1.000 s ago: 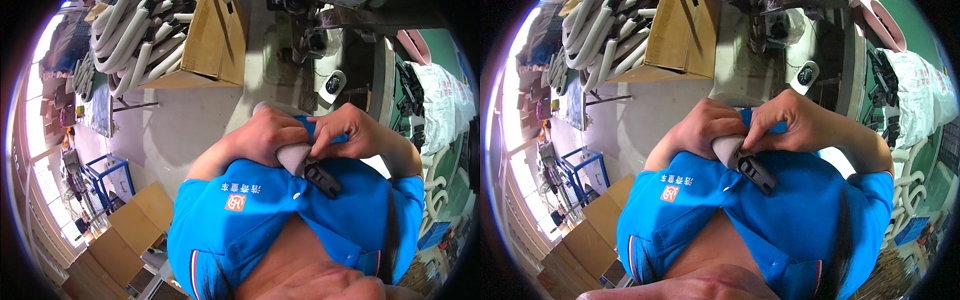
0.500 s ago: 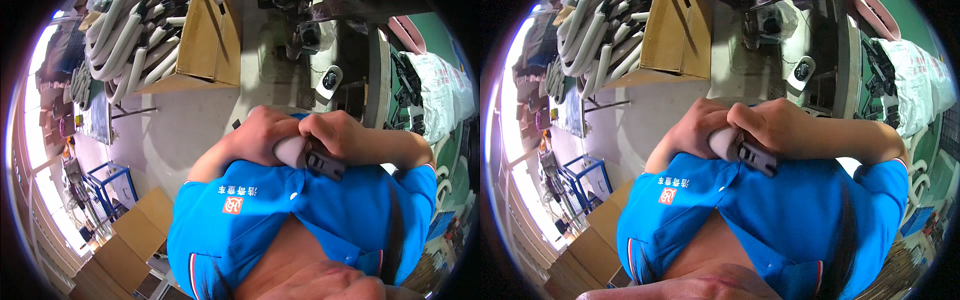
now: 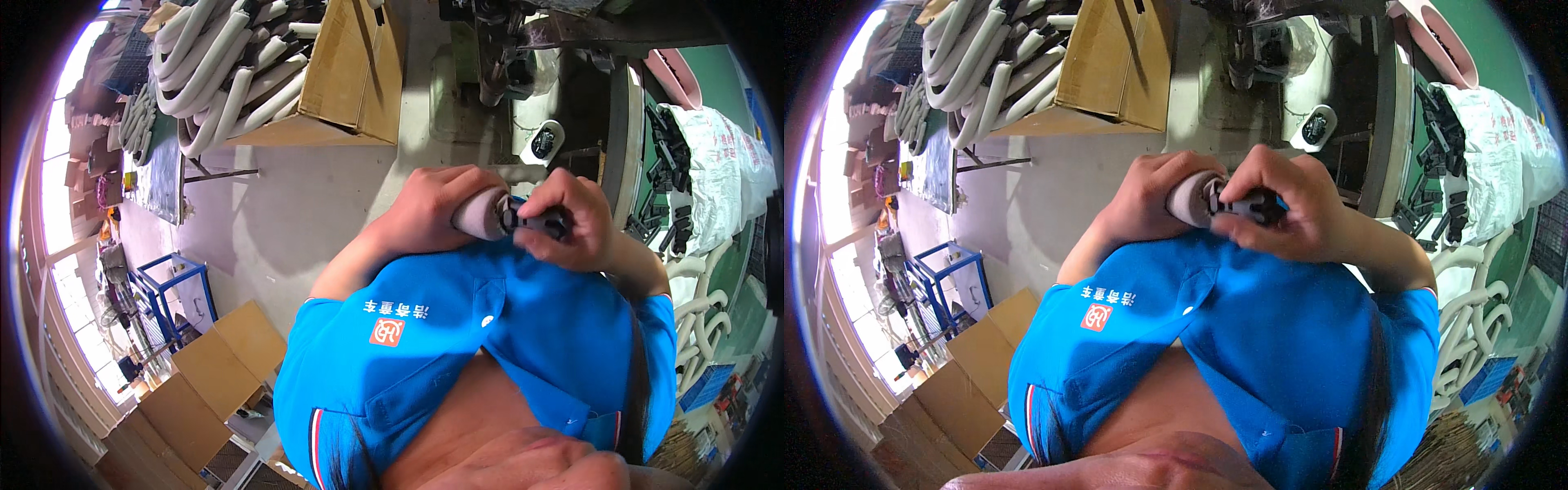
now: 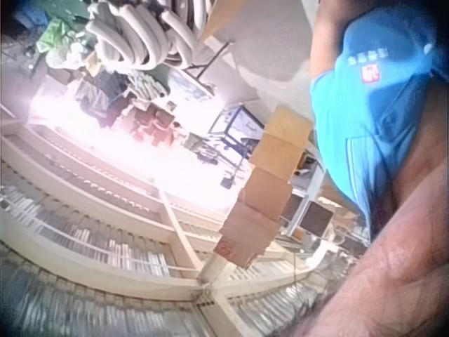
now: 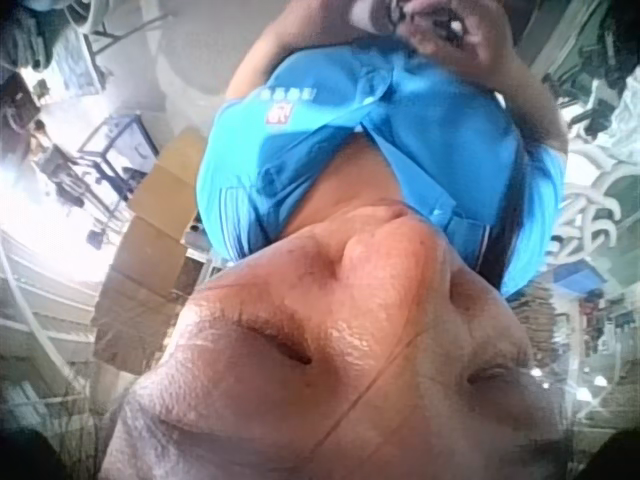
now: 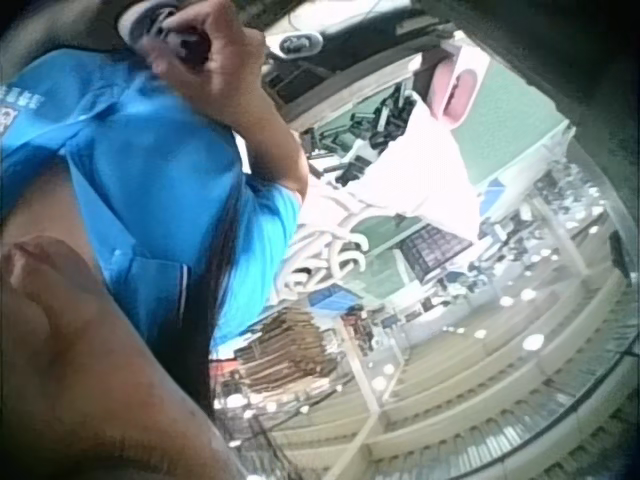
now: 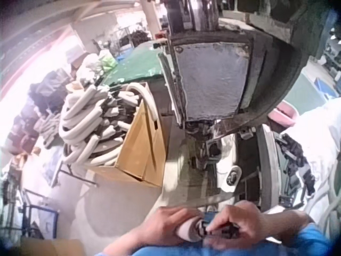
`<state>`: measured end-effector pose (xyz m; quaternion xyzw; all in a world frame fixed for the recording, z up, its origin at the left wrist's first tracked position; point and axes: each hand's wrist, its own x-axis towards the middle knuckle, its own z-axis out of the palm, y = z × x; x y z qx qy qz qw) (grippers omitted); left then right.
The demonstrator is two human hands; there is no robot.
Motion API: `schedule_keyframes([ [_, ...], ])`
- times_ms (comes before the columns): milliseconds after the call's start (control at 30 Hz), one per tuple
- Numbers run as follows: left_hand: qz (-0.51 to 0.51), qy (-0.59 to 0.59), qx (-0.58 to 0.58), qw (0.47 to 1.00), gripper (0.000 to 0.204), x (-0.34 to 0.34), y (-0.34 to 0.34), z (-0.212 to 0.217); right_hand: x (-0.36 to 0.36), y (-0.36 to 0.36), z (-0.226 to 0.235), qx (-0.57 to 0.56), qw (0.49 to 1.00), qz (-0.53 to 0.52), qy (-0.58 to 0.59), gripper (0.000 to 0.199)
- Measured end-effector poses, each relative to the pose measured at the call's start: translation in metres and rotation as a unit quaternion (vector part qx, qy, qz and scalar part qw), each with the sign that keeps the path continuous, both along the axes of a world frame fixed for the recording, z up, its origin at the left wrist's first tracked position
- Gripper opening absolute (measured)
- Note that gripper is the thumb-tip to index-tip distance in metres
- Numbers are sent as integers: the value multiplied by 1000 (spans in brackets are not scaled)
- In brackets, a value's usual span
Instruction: The person repeatedly picks up a gray foam tube and a black plastic clip, inserts the clip into the tube end, and places the assembled unit into a cardboard bin. The process is repeated multiple times in a consistent sequence.
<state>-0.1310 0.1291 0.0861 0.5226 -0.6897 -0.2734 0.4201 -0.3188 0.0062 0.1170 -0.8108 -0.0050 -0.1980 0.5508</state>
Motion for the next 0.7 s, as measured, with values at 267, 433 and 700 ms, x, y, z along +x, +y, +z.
schedule_keyframes([
  [267,31,-67,-94,993,41,4,9,0,-28,1,9,278,957,-88,16,20],
  [433,36,-55,-150,986,41,5,6,-2,-26,3,-16,223,972,-12,-72,73],
  [700,-38,74,-114,990,37,-4,-9,7,19,12,-35,47,963,-65,-258,30],
])
